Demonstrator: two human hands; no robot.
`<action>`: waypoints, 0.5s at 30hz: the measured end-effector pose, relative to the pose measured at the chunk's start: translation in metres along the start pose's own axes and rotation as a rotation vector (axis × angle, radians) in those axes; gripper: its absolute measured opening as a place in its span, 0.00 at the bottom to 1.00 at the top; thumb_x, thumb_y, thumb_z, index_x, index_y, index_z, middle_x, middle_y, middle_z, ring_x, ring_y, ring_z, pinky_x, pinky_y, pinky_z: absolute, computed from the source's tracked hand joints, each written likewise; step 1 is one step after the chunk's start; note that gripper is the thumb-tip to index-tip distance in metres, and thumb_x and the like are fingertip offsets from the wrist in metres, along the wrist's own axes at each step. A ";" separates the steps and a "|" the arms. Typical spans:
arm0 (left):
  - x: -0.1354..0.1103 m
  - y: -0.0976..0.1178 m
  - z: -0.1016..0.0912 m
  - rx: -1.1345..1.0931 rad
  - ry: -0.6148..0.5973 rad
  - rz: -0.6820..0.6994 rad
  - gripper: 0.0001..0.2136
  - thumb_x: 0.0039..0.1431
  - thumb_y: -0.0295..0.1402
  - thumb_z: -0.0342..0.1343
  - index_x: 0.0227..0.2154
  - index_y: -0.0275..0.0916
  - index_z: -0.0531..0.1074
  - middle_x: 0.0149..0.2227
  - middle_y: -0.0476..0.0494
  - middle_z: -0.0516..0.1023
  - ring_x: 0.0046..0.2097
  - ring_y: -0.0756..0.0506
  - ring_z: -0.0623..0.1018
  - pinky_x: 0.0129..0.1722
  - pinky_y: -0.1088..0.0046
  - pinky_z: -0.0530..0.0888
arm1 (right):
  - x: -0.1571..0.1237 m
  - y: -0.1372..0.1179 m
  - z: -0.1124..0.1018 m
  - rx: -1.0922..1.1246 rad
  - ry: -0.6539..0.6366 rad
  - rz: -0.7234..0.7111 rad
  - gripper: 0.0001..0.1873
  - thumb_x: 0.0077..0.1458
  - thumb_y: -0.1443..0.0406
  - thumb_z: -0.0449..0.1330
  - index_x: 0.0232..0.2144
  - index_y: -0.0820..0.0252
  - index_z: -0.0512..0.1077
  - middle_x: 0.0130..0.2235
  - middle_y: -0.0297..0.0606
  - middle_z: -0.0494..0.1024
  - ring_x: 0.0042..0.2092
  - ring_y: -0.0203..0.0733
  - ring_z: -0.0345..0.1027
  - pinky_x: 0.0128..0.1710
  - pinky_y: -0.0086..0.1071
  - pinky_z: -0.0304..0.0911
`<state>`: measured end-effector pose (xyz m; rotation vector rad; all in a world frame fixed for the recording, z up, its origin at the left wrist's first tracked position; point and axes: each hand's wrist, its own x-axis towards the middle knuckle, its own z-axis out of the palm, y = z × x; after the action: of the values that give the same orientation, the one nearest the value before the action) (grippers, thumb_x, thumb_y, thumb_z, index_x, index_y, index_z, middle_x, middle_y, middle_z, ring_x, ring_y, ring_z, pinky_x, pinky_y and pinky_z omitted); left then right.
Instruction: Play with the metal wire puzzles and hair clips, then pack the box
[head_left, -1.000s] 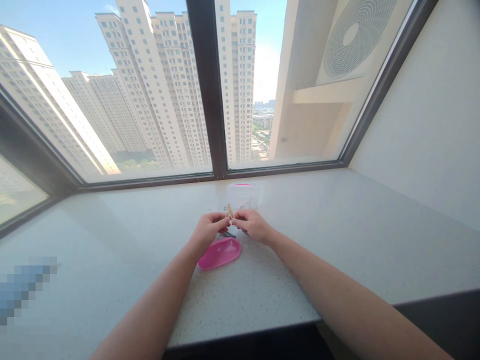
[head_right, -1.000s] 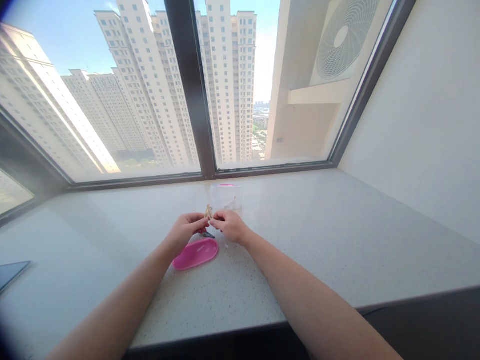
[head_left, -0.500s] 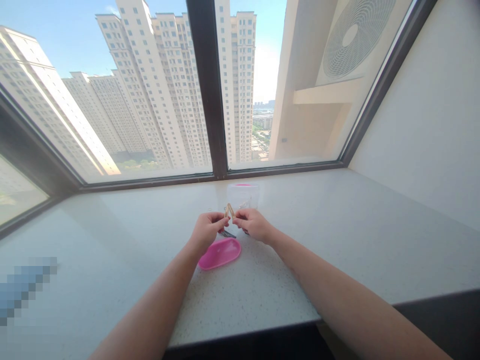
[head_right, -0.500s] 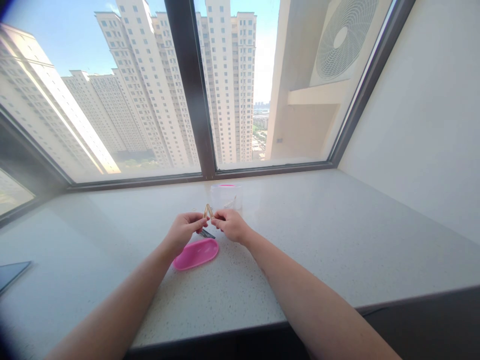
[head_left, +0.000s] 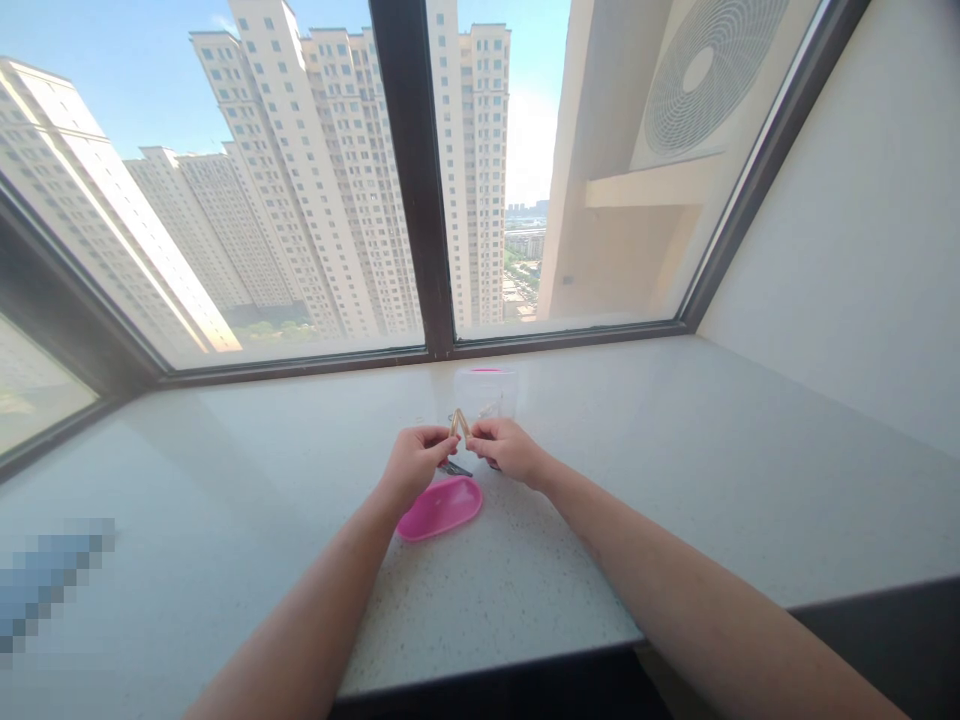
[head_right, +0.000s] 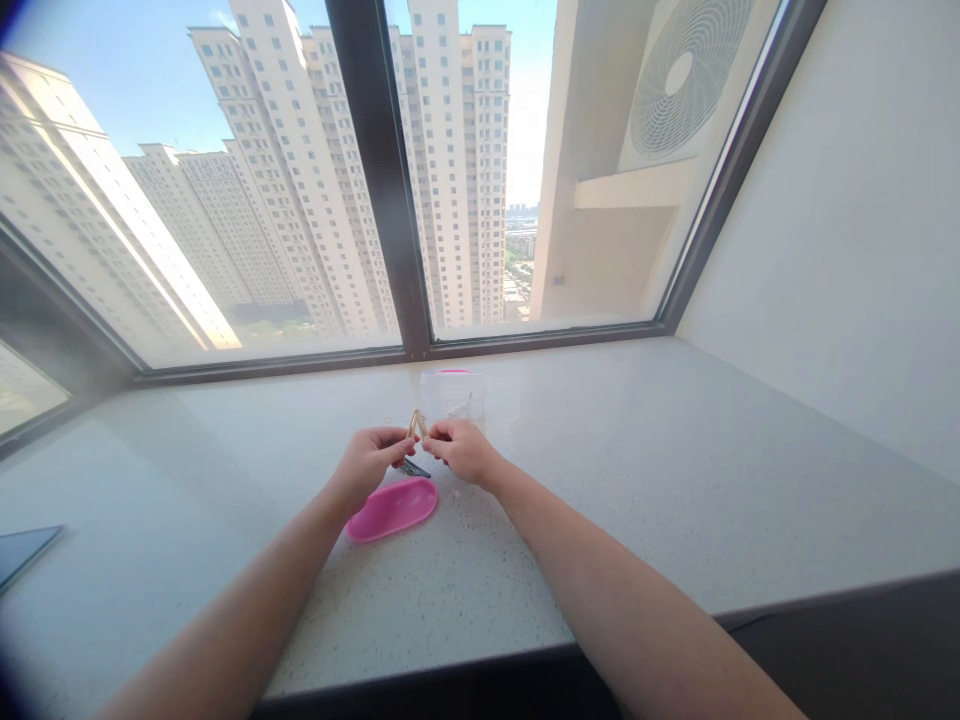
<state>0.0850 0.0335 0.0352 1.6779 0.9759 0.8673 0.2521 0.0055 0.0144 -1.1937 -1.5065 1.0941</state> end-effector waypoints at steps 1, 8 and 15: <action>0.000 0.000 0.000 -0.004 -0.005 -0.001 0.11 0.45 0.38 0.58 0.22 0.33 0.75 0.22 0.45 0.73 0.24 0.50 0.69 0.25 0.74 0.65 | 0.000 0.001 0.000 0.008 0.006 0.010 0.08 0.48 0.63 0.56 0.22 0.63 0.66 0.18 0.28 0.63 0.18 0.28 0.50 0.19 0.25 0.46; 0.001 -0.001 0.001 -0.056 0.010 -0.012 0.12 0.46 0.38 0.57 0.26 0.33 0.76 0.23 0.46 0.73 0.24 0.51 0.68 0.26 0.74 0.64 | 0.003 0.006 0.002 0.037 0.088 0.036 0.09 0.47 0.62 0.57 0.21 0.62 0.65 0.19 0.30 0.64 0.19 0.29 0.52 0.18 0.24 0.47; 0.002 -0.002 0.000 -0.104 0.016 -0.044 0.10 0.47 0.36 0.57 0.27 0.32 0.75 0.24 0.46 0.72 0.24 0.53 0.66 0.26 0.75 0.64 | 0.000 -0.002 0.000 0.104 0.132 0.054 0.09 0.48 0.61 0.56 0.23 0.62 0.64 0.20 0.29 0.63 0.19 0.28 0.52 0.18 0.24 0.47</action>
<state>0.0853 0.0355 0.0336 1.5581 0.9595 0.8885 0.2514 0.0057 0.0164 -1.2164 -1.3085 1.0934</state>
